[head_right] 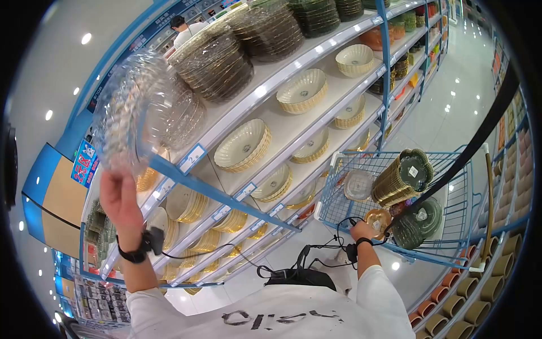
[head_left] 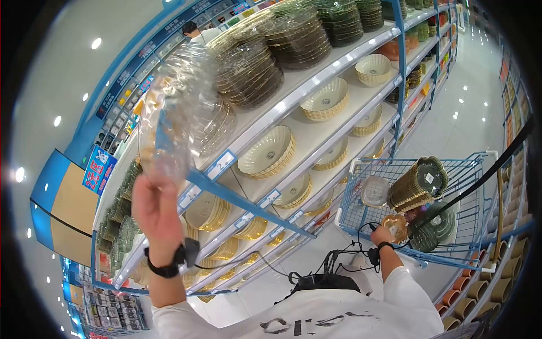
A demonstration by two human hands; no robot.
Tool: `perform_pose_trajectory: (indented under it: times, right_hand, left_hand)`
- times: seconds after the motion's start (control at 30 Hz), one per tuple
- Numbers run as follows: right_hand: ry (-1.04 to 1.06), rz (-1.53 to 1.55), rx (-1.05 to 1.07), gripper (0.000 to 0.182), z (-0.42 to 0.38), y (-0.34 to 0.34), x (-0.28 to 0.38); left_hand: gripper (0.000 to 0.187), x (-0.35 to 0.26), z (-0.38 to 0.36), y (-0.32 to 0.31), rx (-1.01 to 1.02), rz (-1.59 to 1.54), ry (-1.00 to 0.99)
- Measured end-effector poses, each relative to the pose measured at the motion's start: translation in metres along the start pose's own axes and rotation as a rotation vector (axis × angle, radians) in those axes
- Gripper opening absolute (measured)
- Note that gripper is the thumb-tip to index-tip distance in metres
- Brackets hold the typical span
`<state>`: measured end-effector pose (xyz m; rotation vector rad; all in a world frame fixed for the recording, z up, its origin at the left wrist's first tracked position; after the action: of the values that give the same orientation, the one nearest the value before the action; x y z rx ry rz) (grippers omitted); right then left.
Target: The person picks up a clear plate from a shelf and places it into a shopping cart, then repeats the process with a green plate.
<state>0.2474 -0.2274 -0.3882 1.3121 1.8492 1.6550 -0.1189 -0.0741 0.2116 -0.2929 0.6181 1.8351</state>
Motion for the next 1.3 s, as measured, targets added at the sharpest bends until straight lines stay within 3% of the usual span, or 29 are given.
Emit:
perform_pose_trajectory:
  times: [0.03, 0.1, 0.13, 0.3, 0.37, 0.53, 0.73, 1.23, 1.3]
  right_hand:
    - [0.000, 0.003, 0.003, 0.033, 0.000, 0.002, -0.002]
    - [0.003, 0.016, 0.018, 0.034, -0.002, 0.006, 0.001]
    - [-0.023, 0.027, 0.023, 0.030, -0.009, 0.026, 0.009]
    - [0.007, 0.054, -0.013, 0.029, -0.003, 0.016, 0.003]
    - [0.034, 0.109, 0.015, 0.029, 0.003, -0.004, -0.004]
    - [0.035, 0.147, 0.004, 0.032, 0.010, -0.019, -0.011]
    - [0.027, 0.104, 0.020, 0.032, 0.004, 0.006, 0.001]
    - [0.021, 0.114, 0.005, 0.029, 0.003, 0.008, 0.006]
    - [0.015, 0.120, 0.008, 0.029, 0.003, 0.008, 0.008]
  left_hand:
    - [0.010, 0.005, 0.014, -0.007, 0.003, 0.002, -0.001]
    - [0.009, 0.008, 0.046, -0.030, -0.017, 0.325, -0.322]
    - [0.009, 0.020, 0.056, -0.037, -0.019, 0.327, -0.329]
    - [0.009, 0.090, 0.073, -0.056, 0.003, 0.472, -0.249]
    - [0.009, 0.095, 0.072, -0.064, 0.049, 0.490, -0.298]
    - [0.008, 0.115, 0.063, -0.077, 0.111, 0.486, -0.145]
    - [0.015, 0.121, 0.061, -0.078, 0.183, 0.510, -0.195]
    - [0.022, 0.115, 0.051, -0.075, 0.182, 0.602, -0.059]
    - [0.023, 0.107, 0.048, -0.076, 0.134, 0.602, -0.149]
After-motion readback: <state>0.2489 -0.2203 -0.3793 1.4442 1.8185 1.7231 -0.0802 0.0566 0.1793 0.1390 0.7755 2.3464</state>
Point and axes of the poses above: each hand's wrist, its own z-axis towards the middle knuckle, its own y-axis out of the back of the hand, x = y × z, the point moved 4 cm from there along z, towards the middle knuckle, and after that the axes turned 15 degrees about -x, right-handed, at the moved point
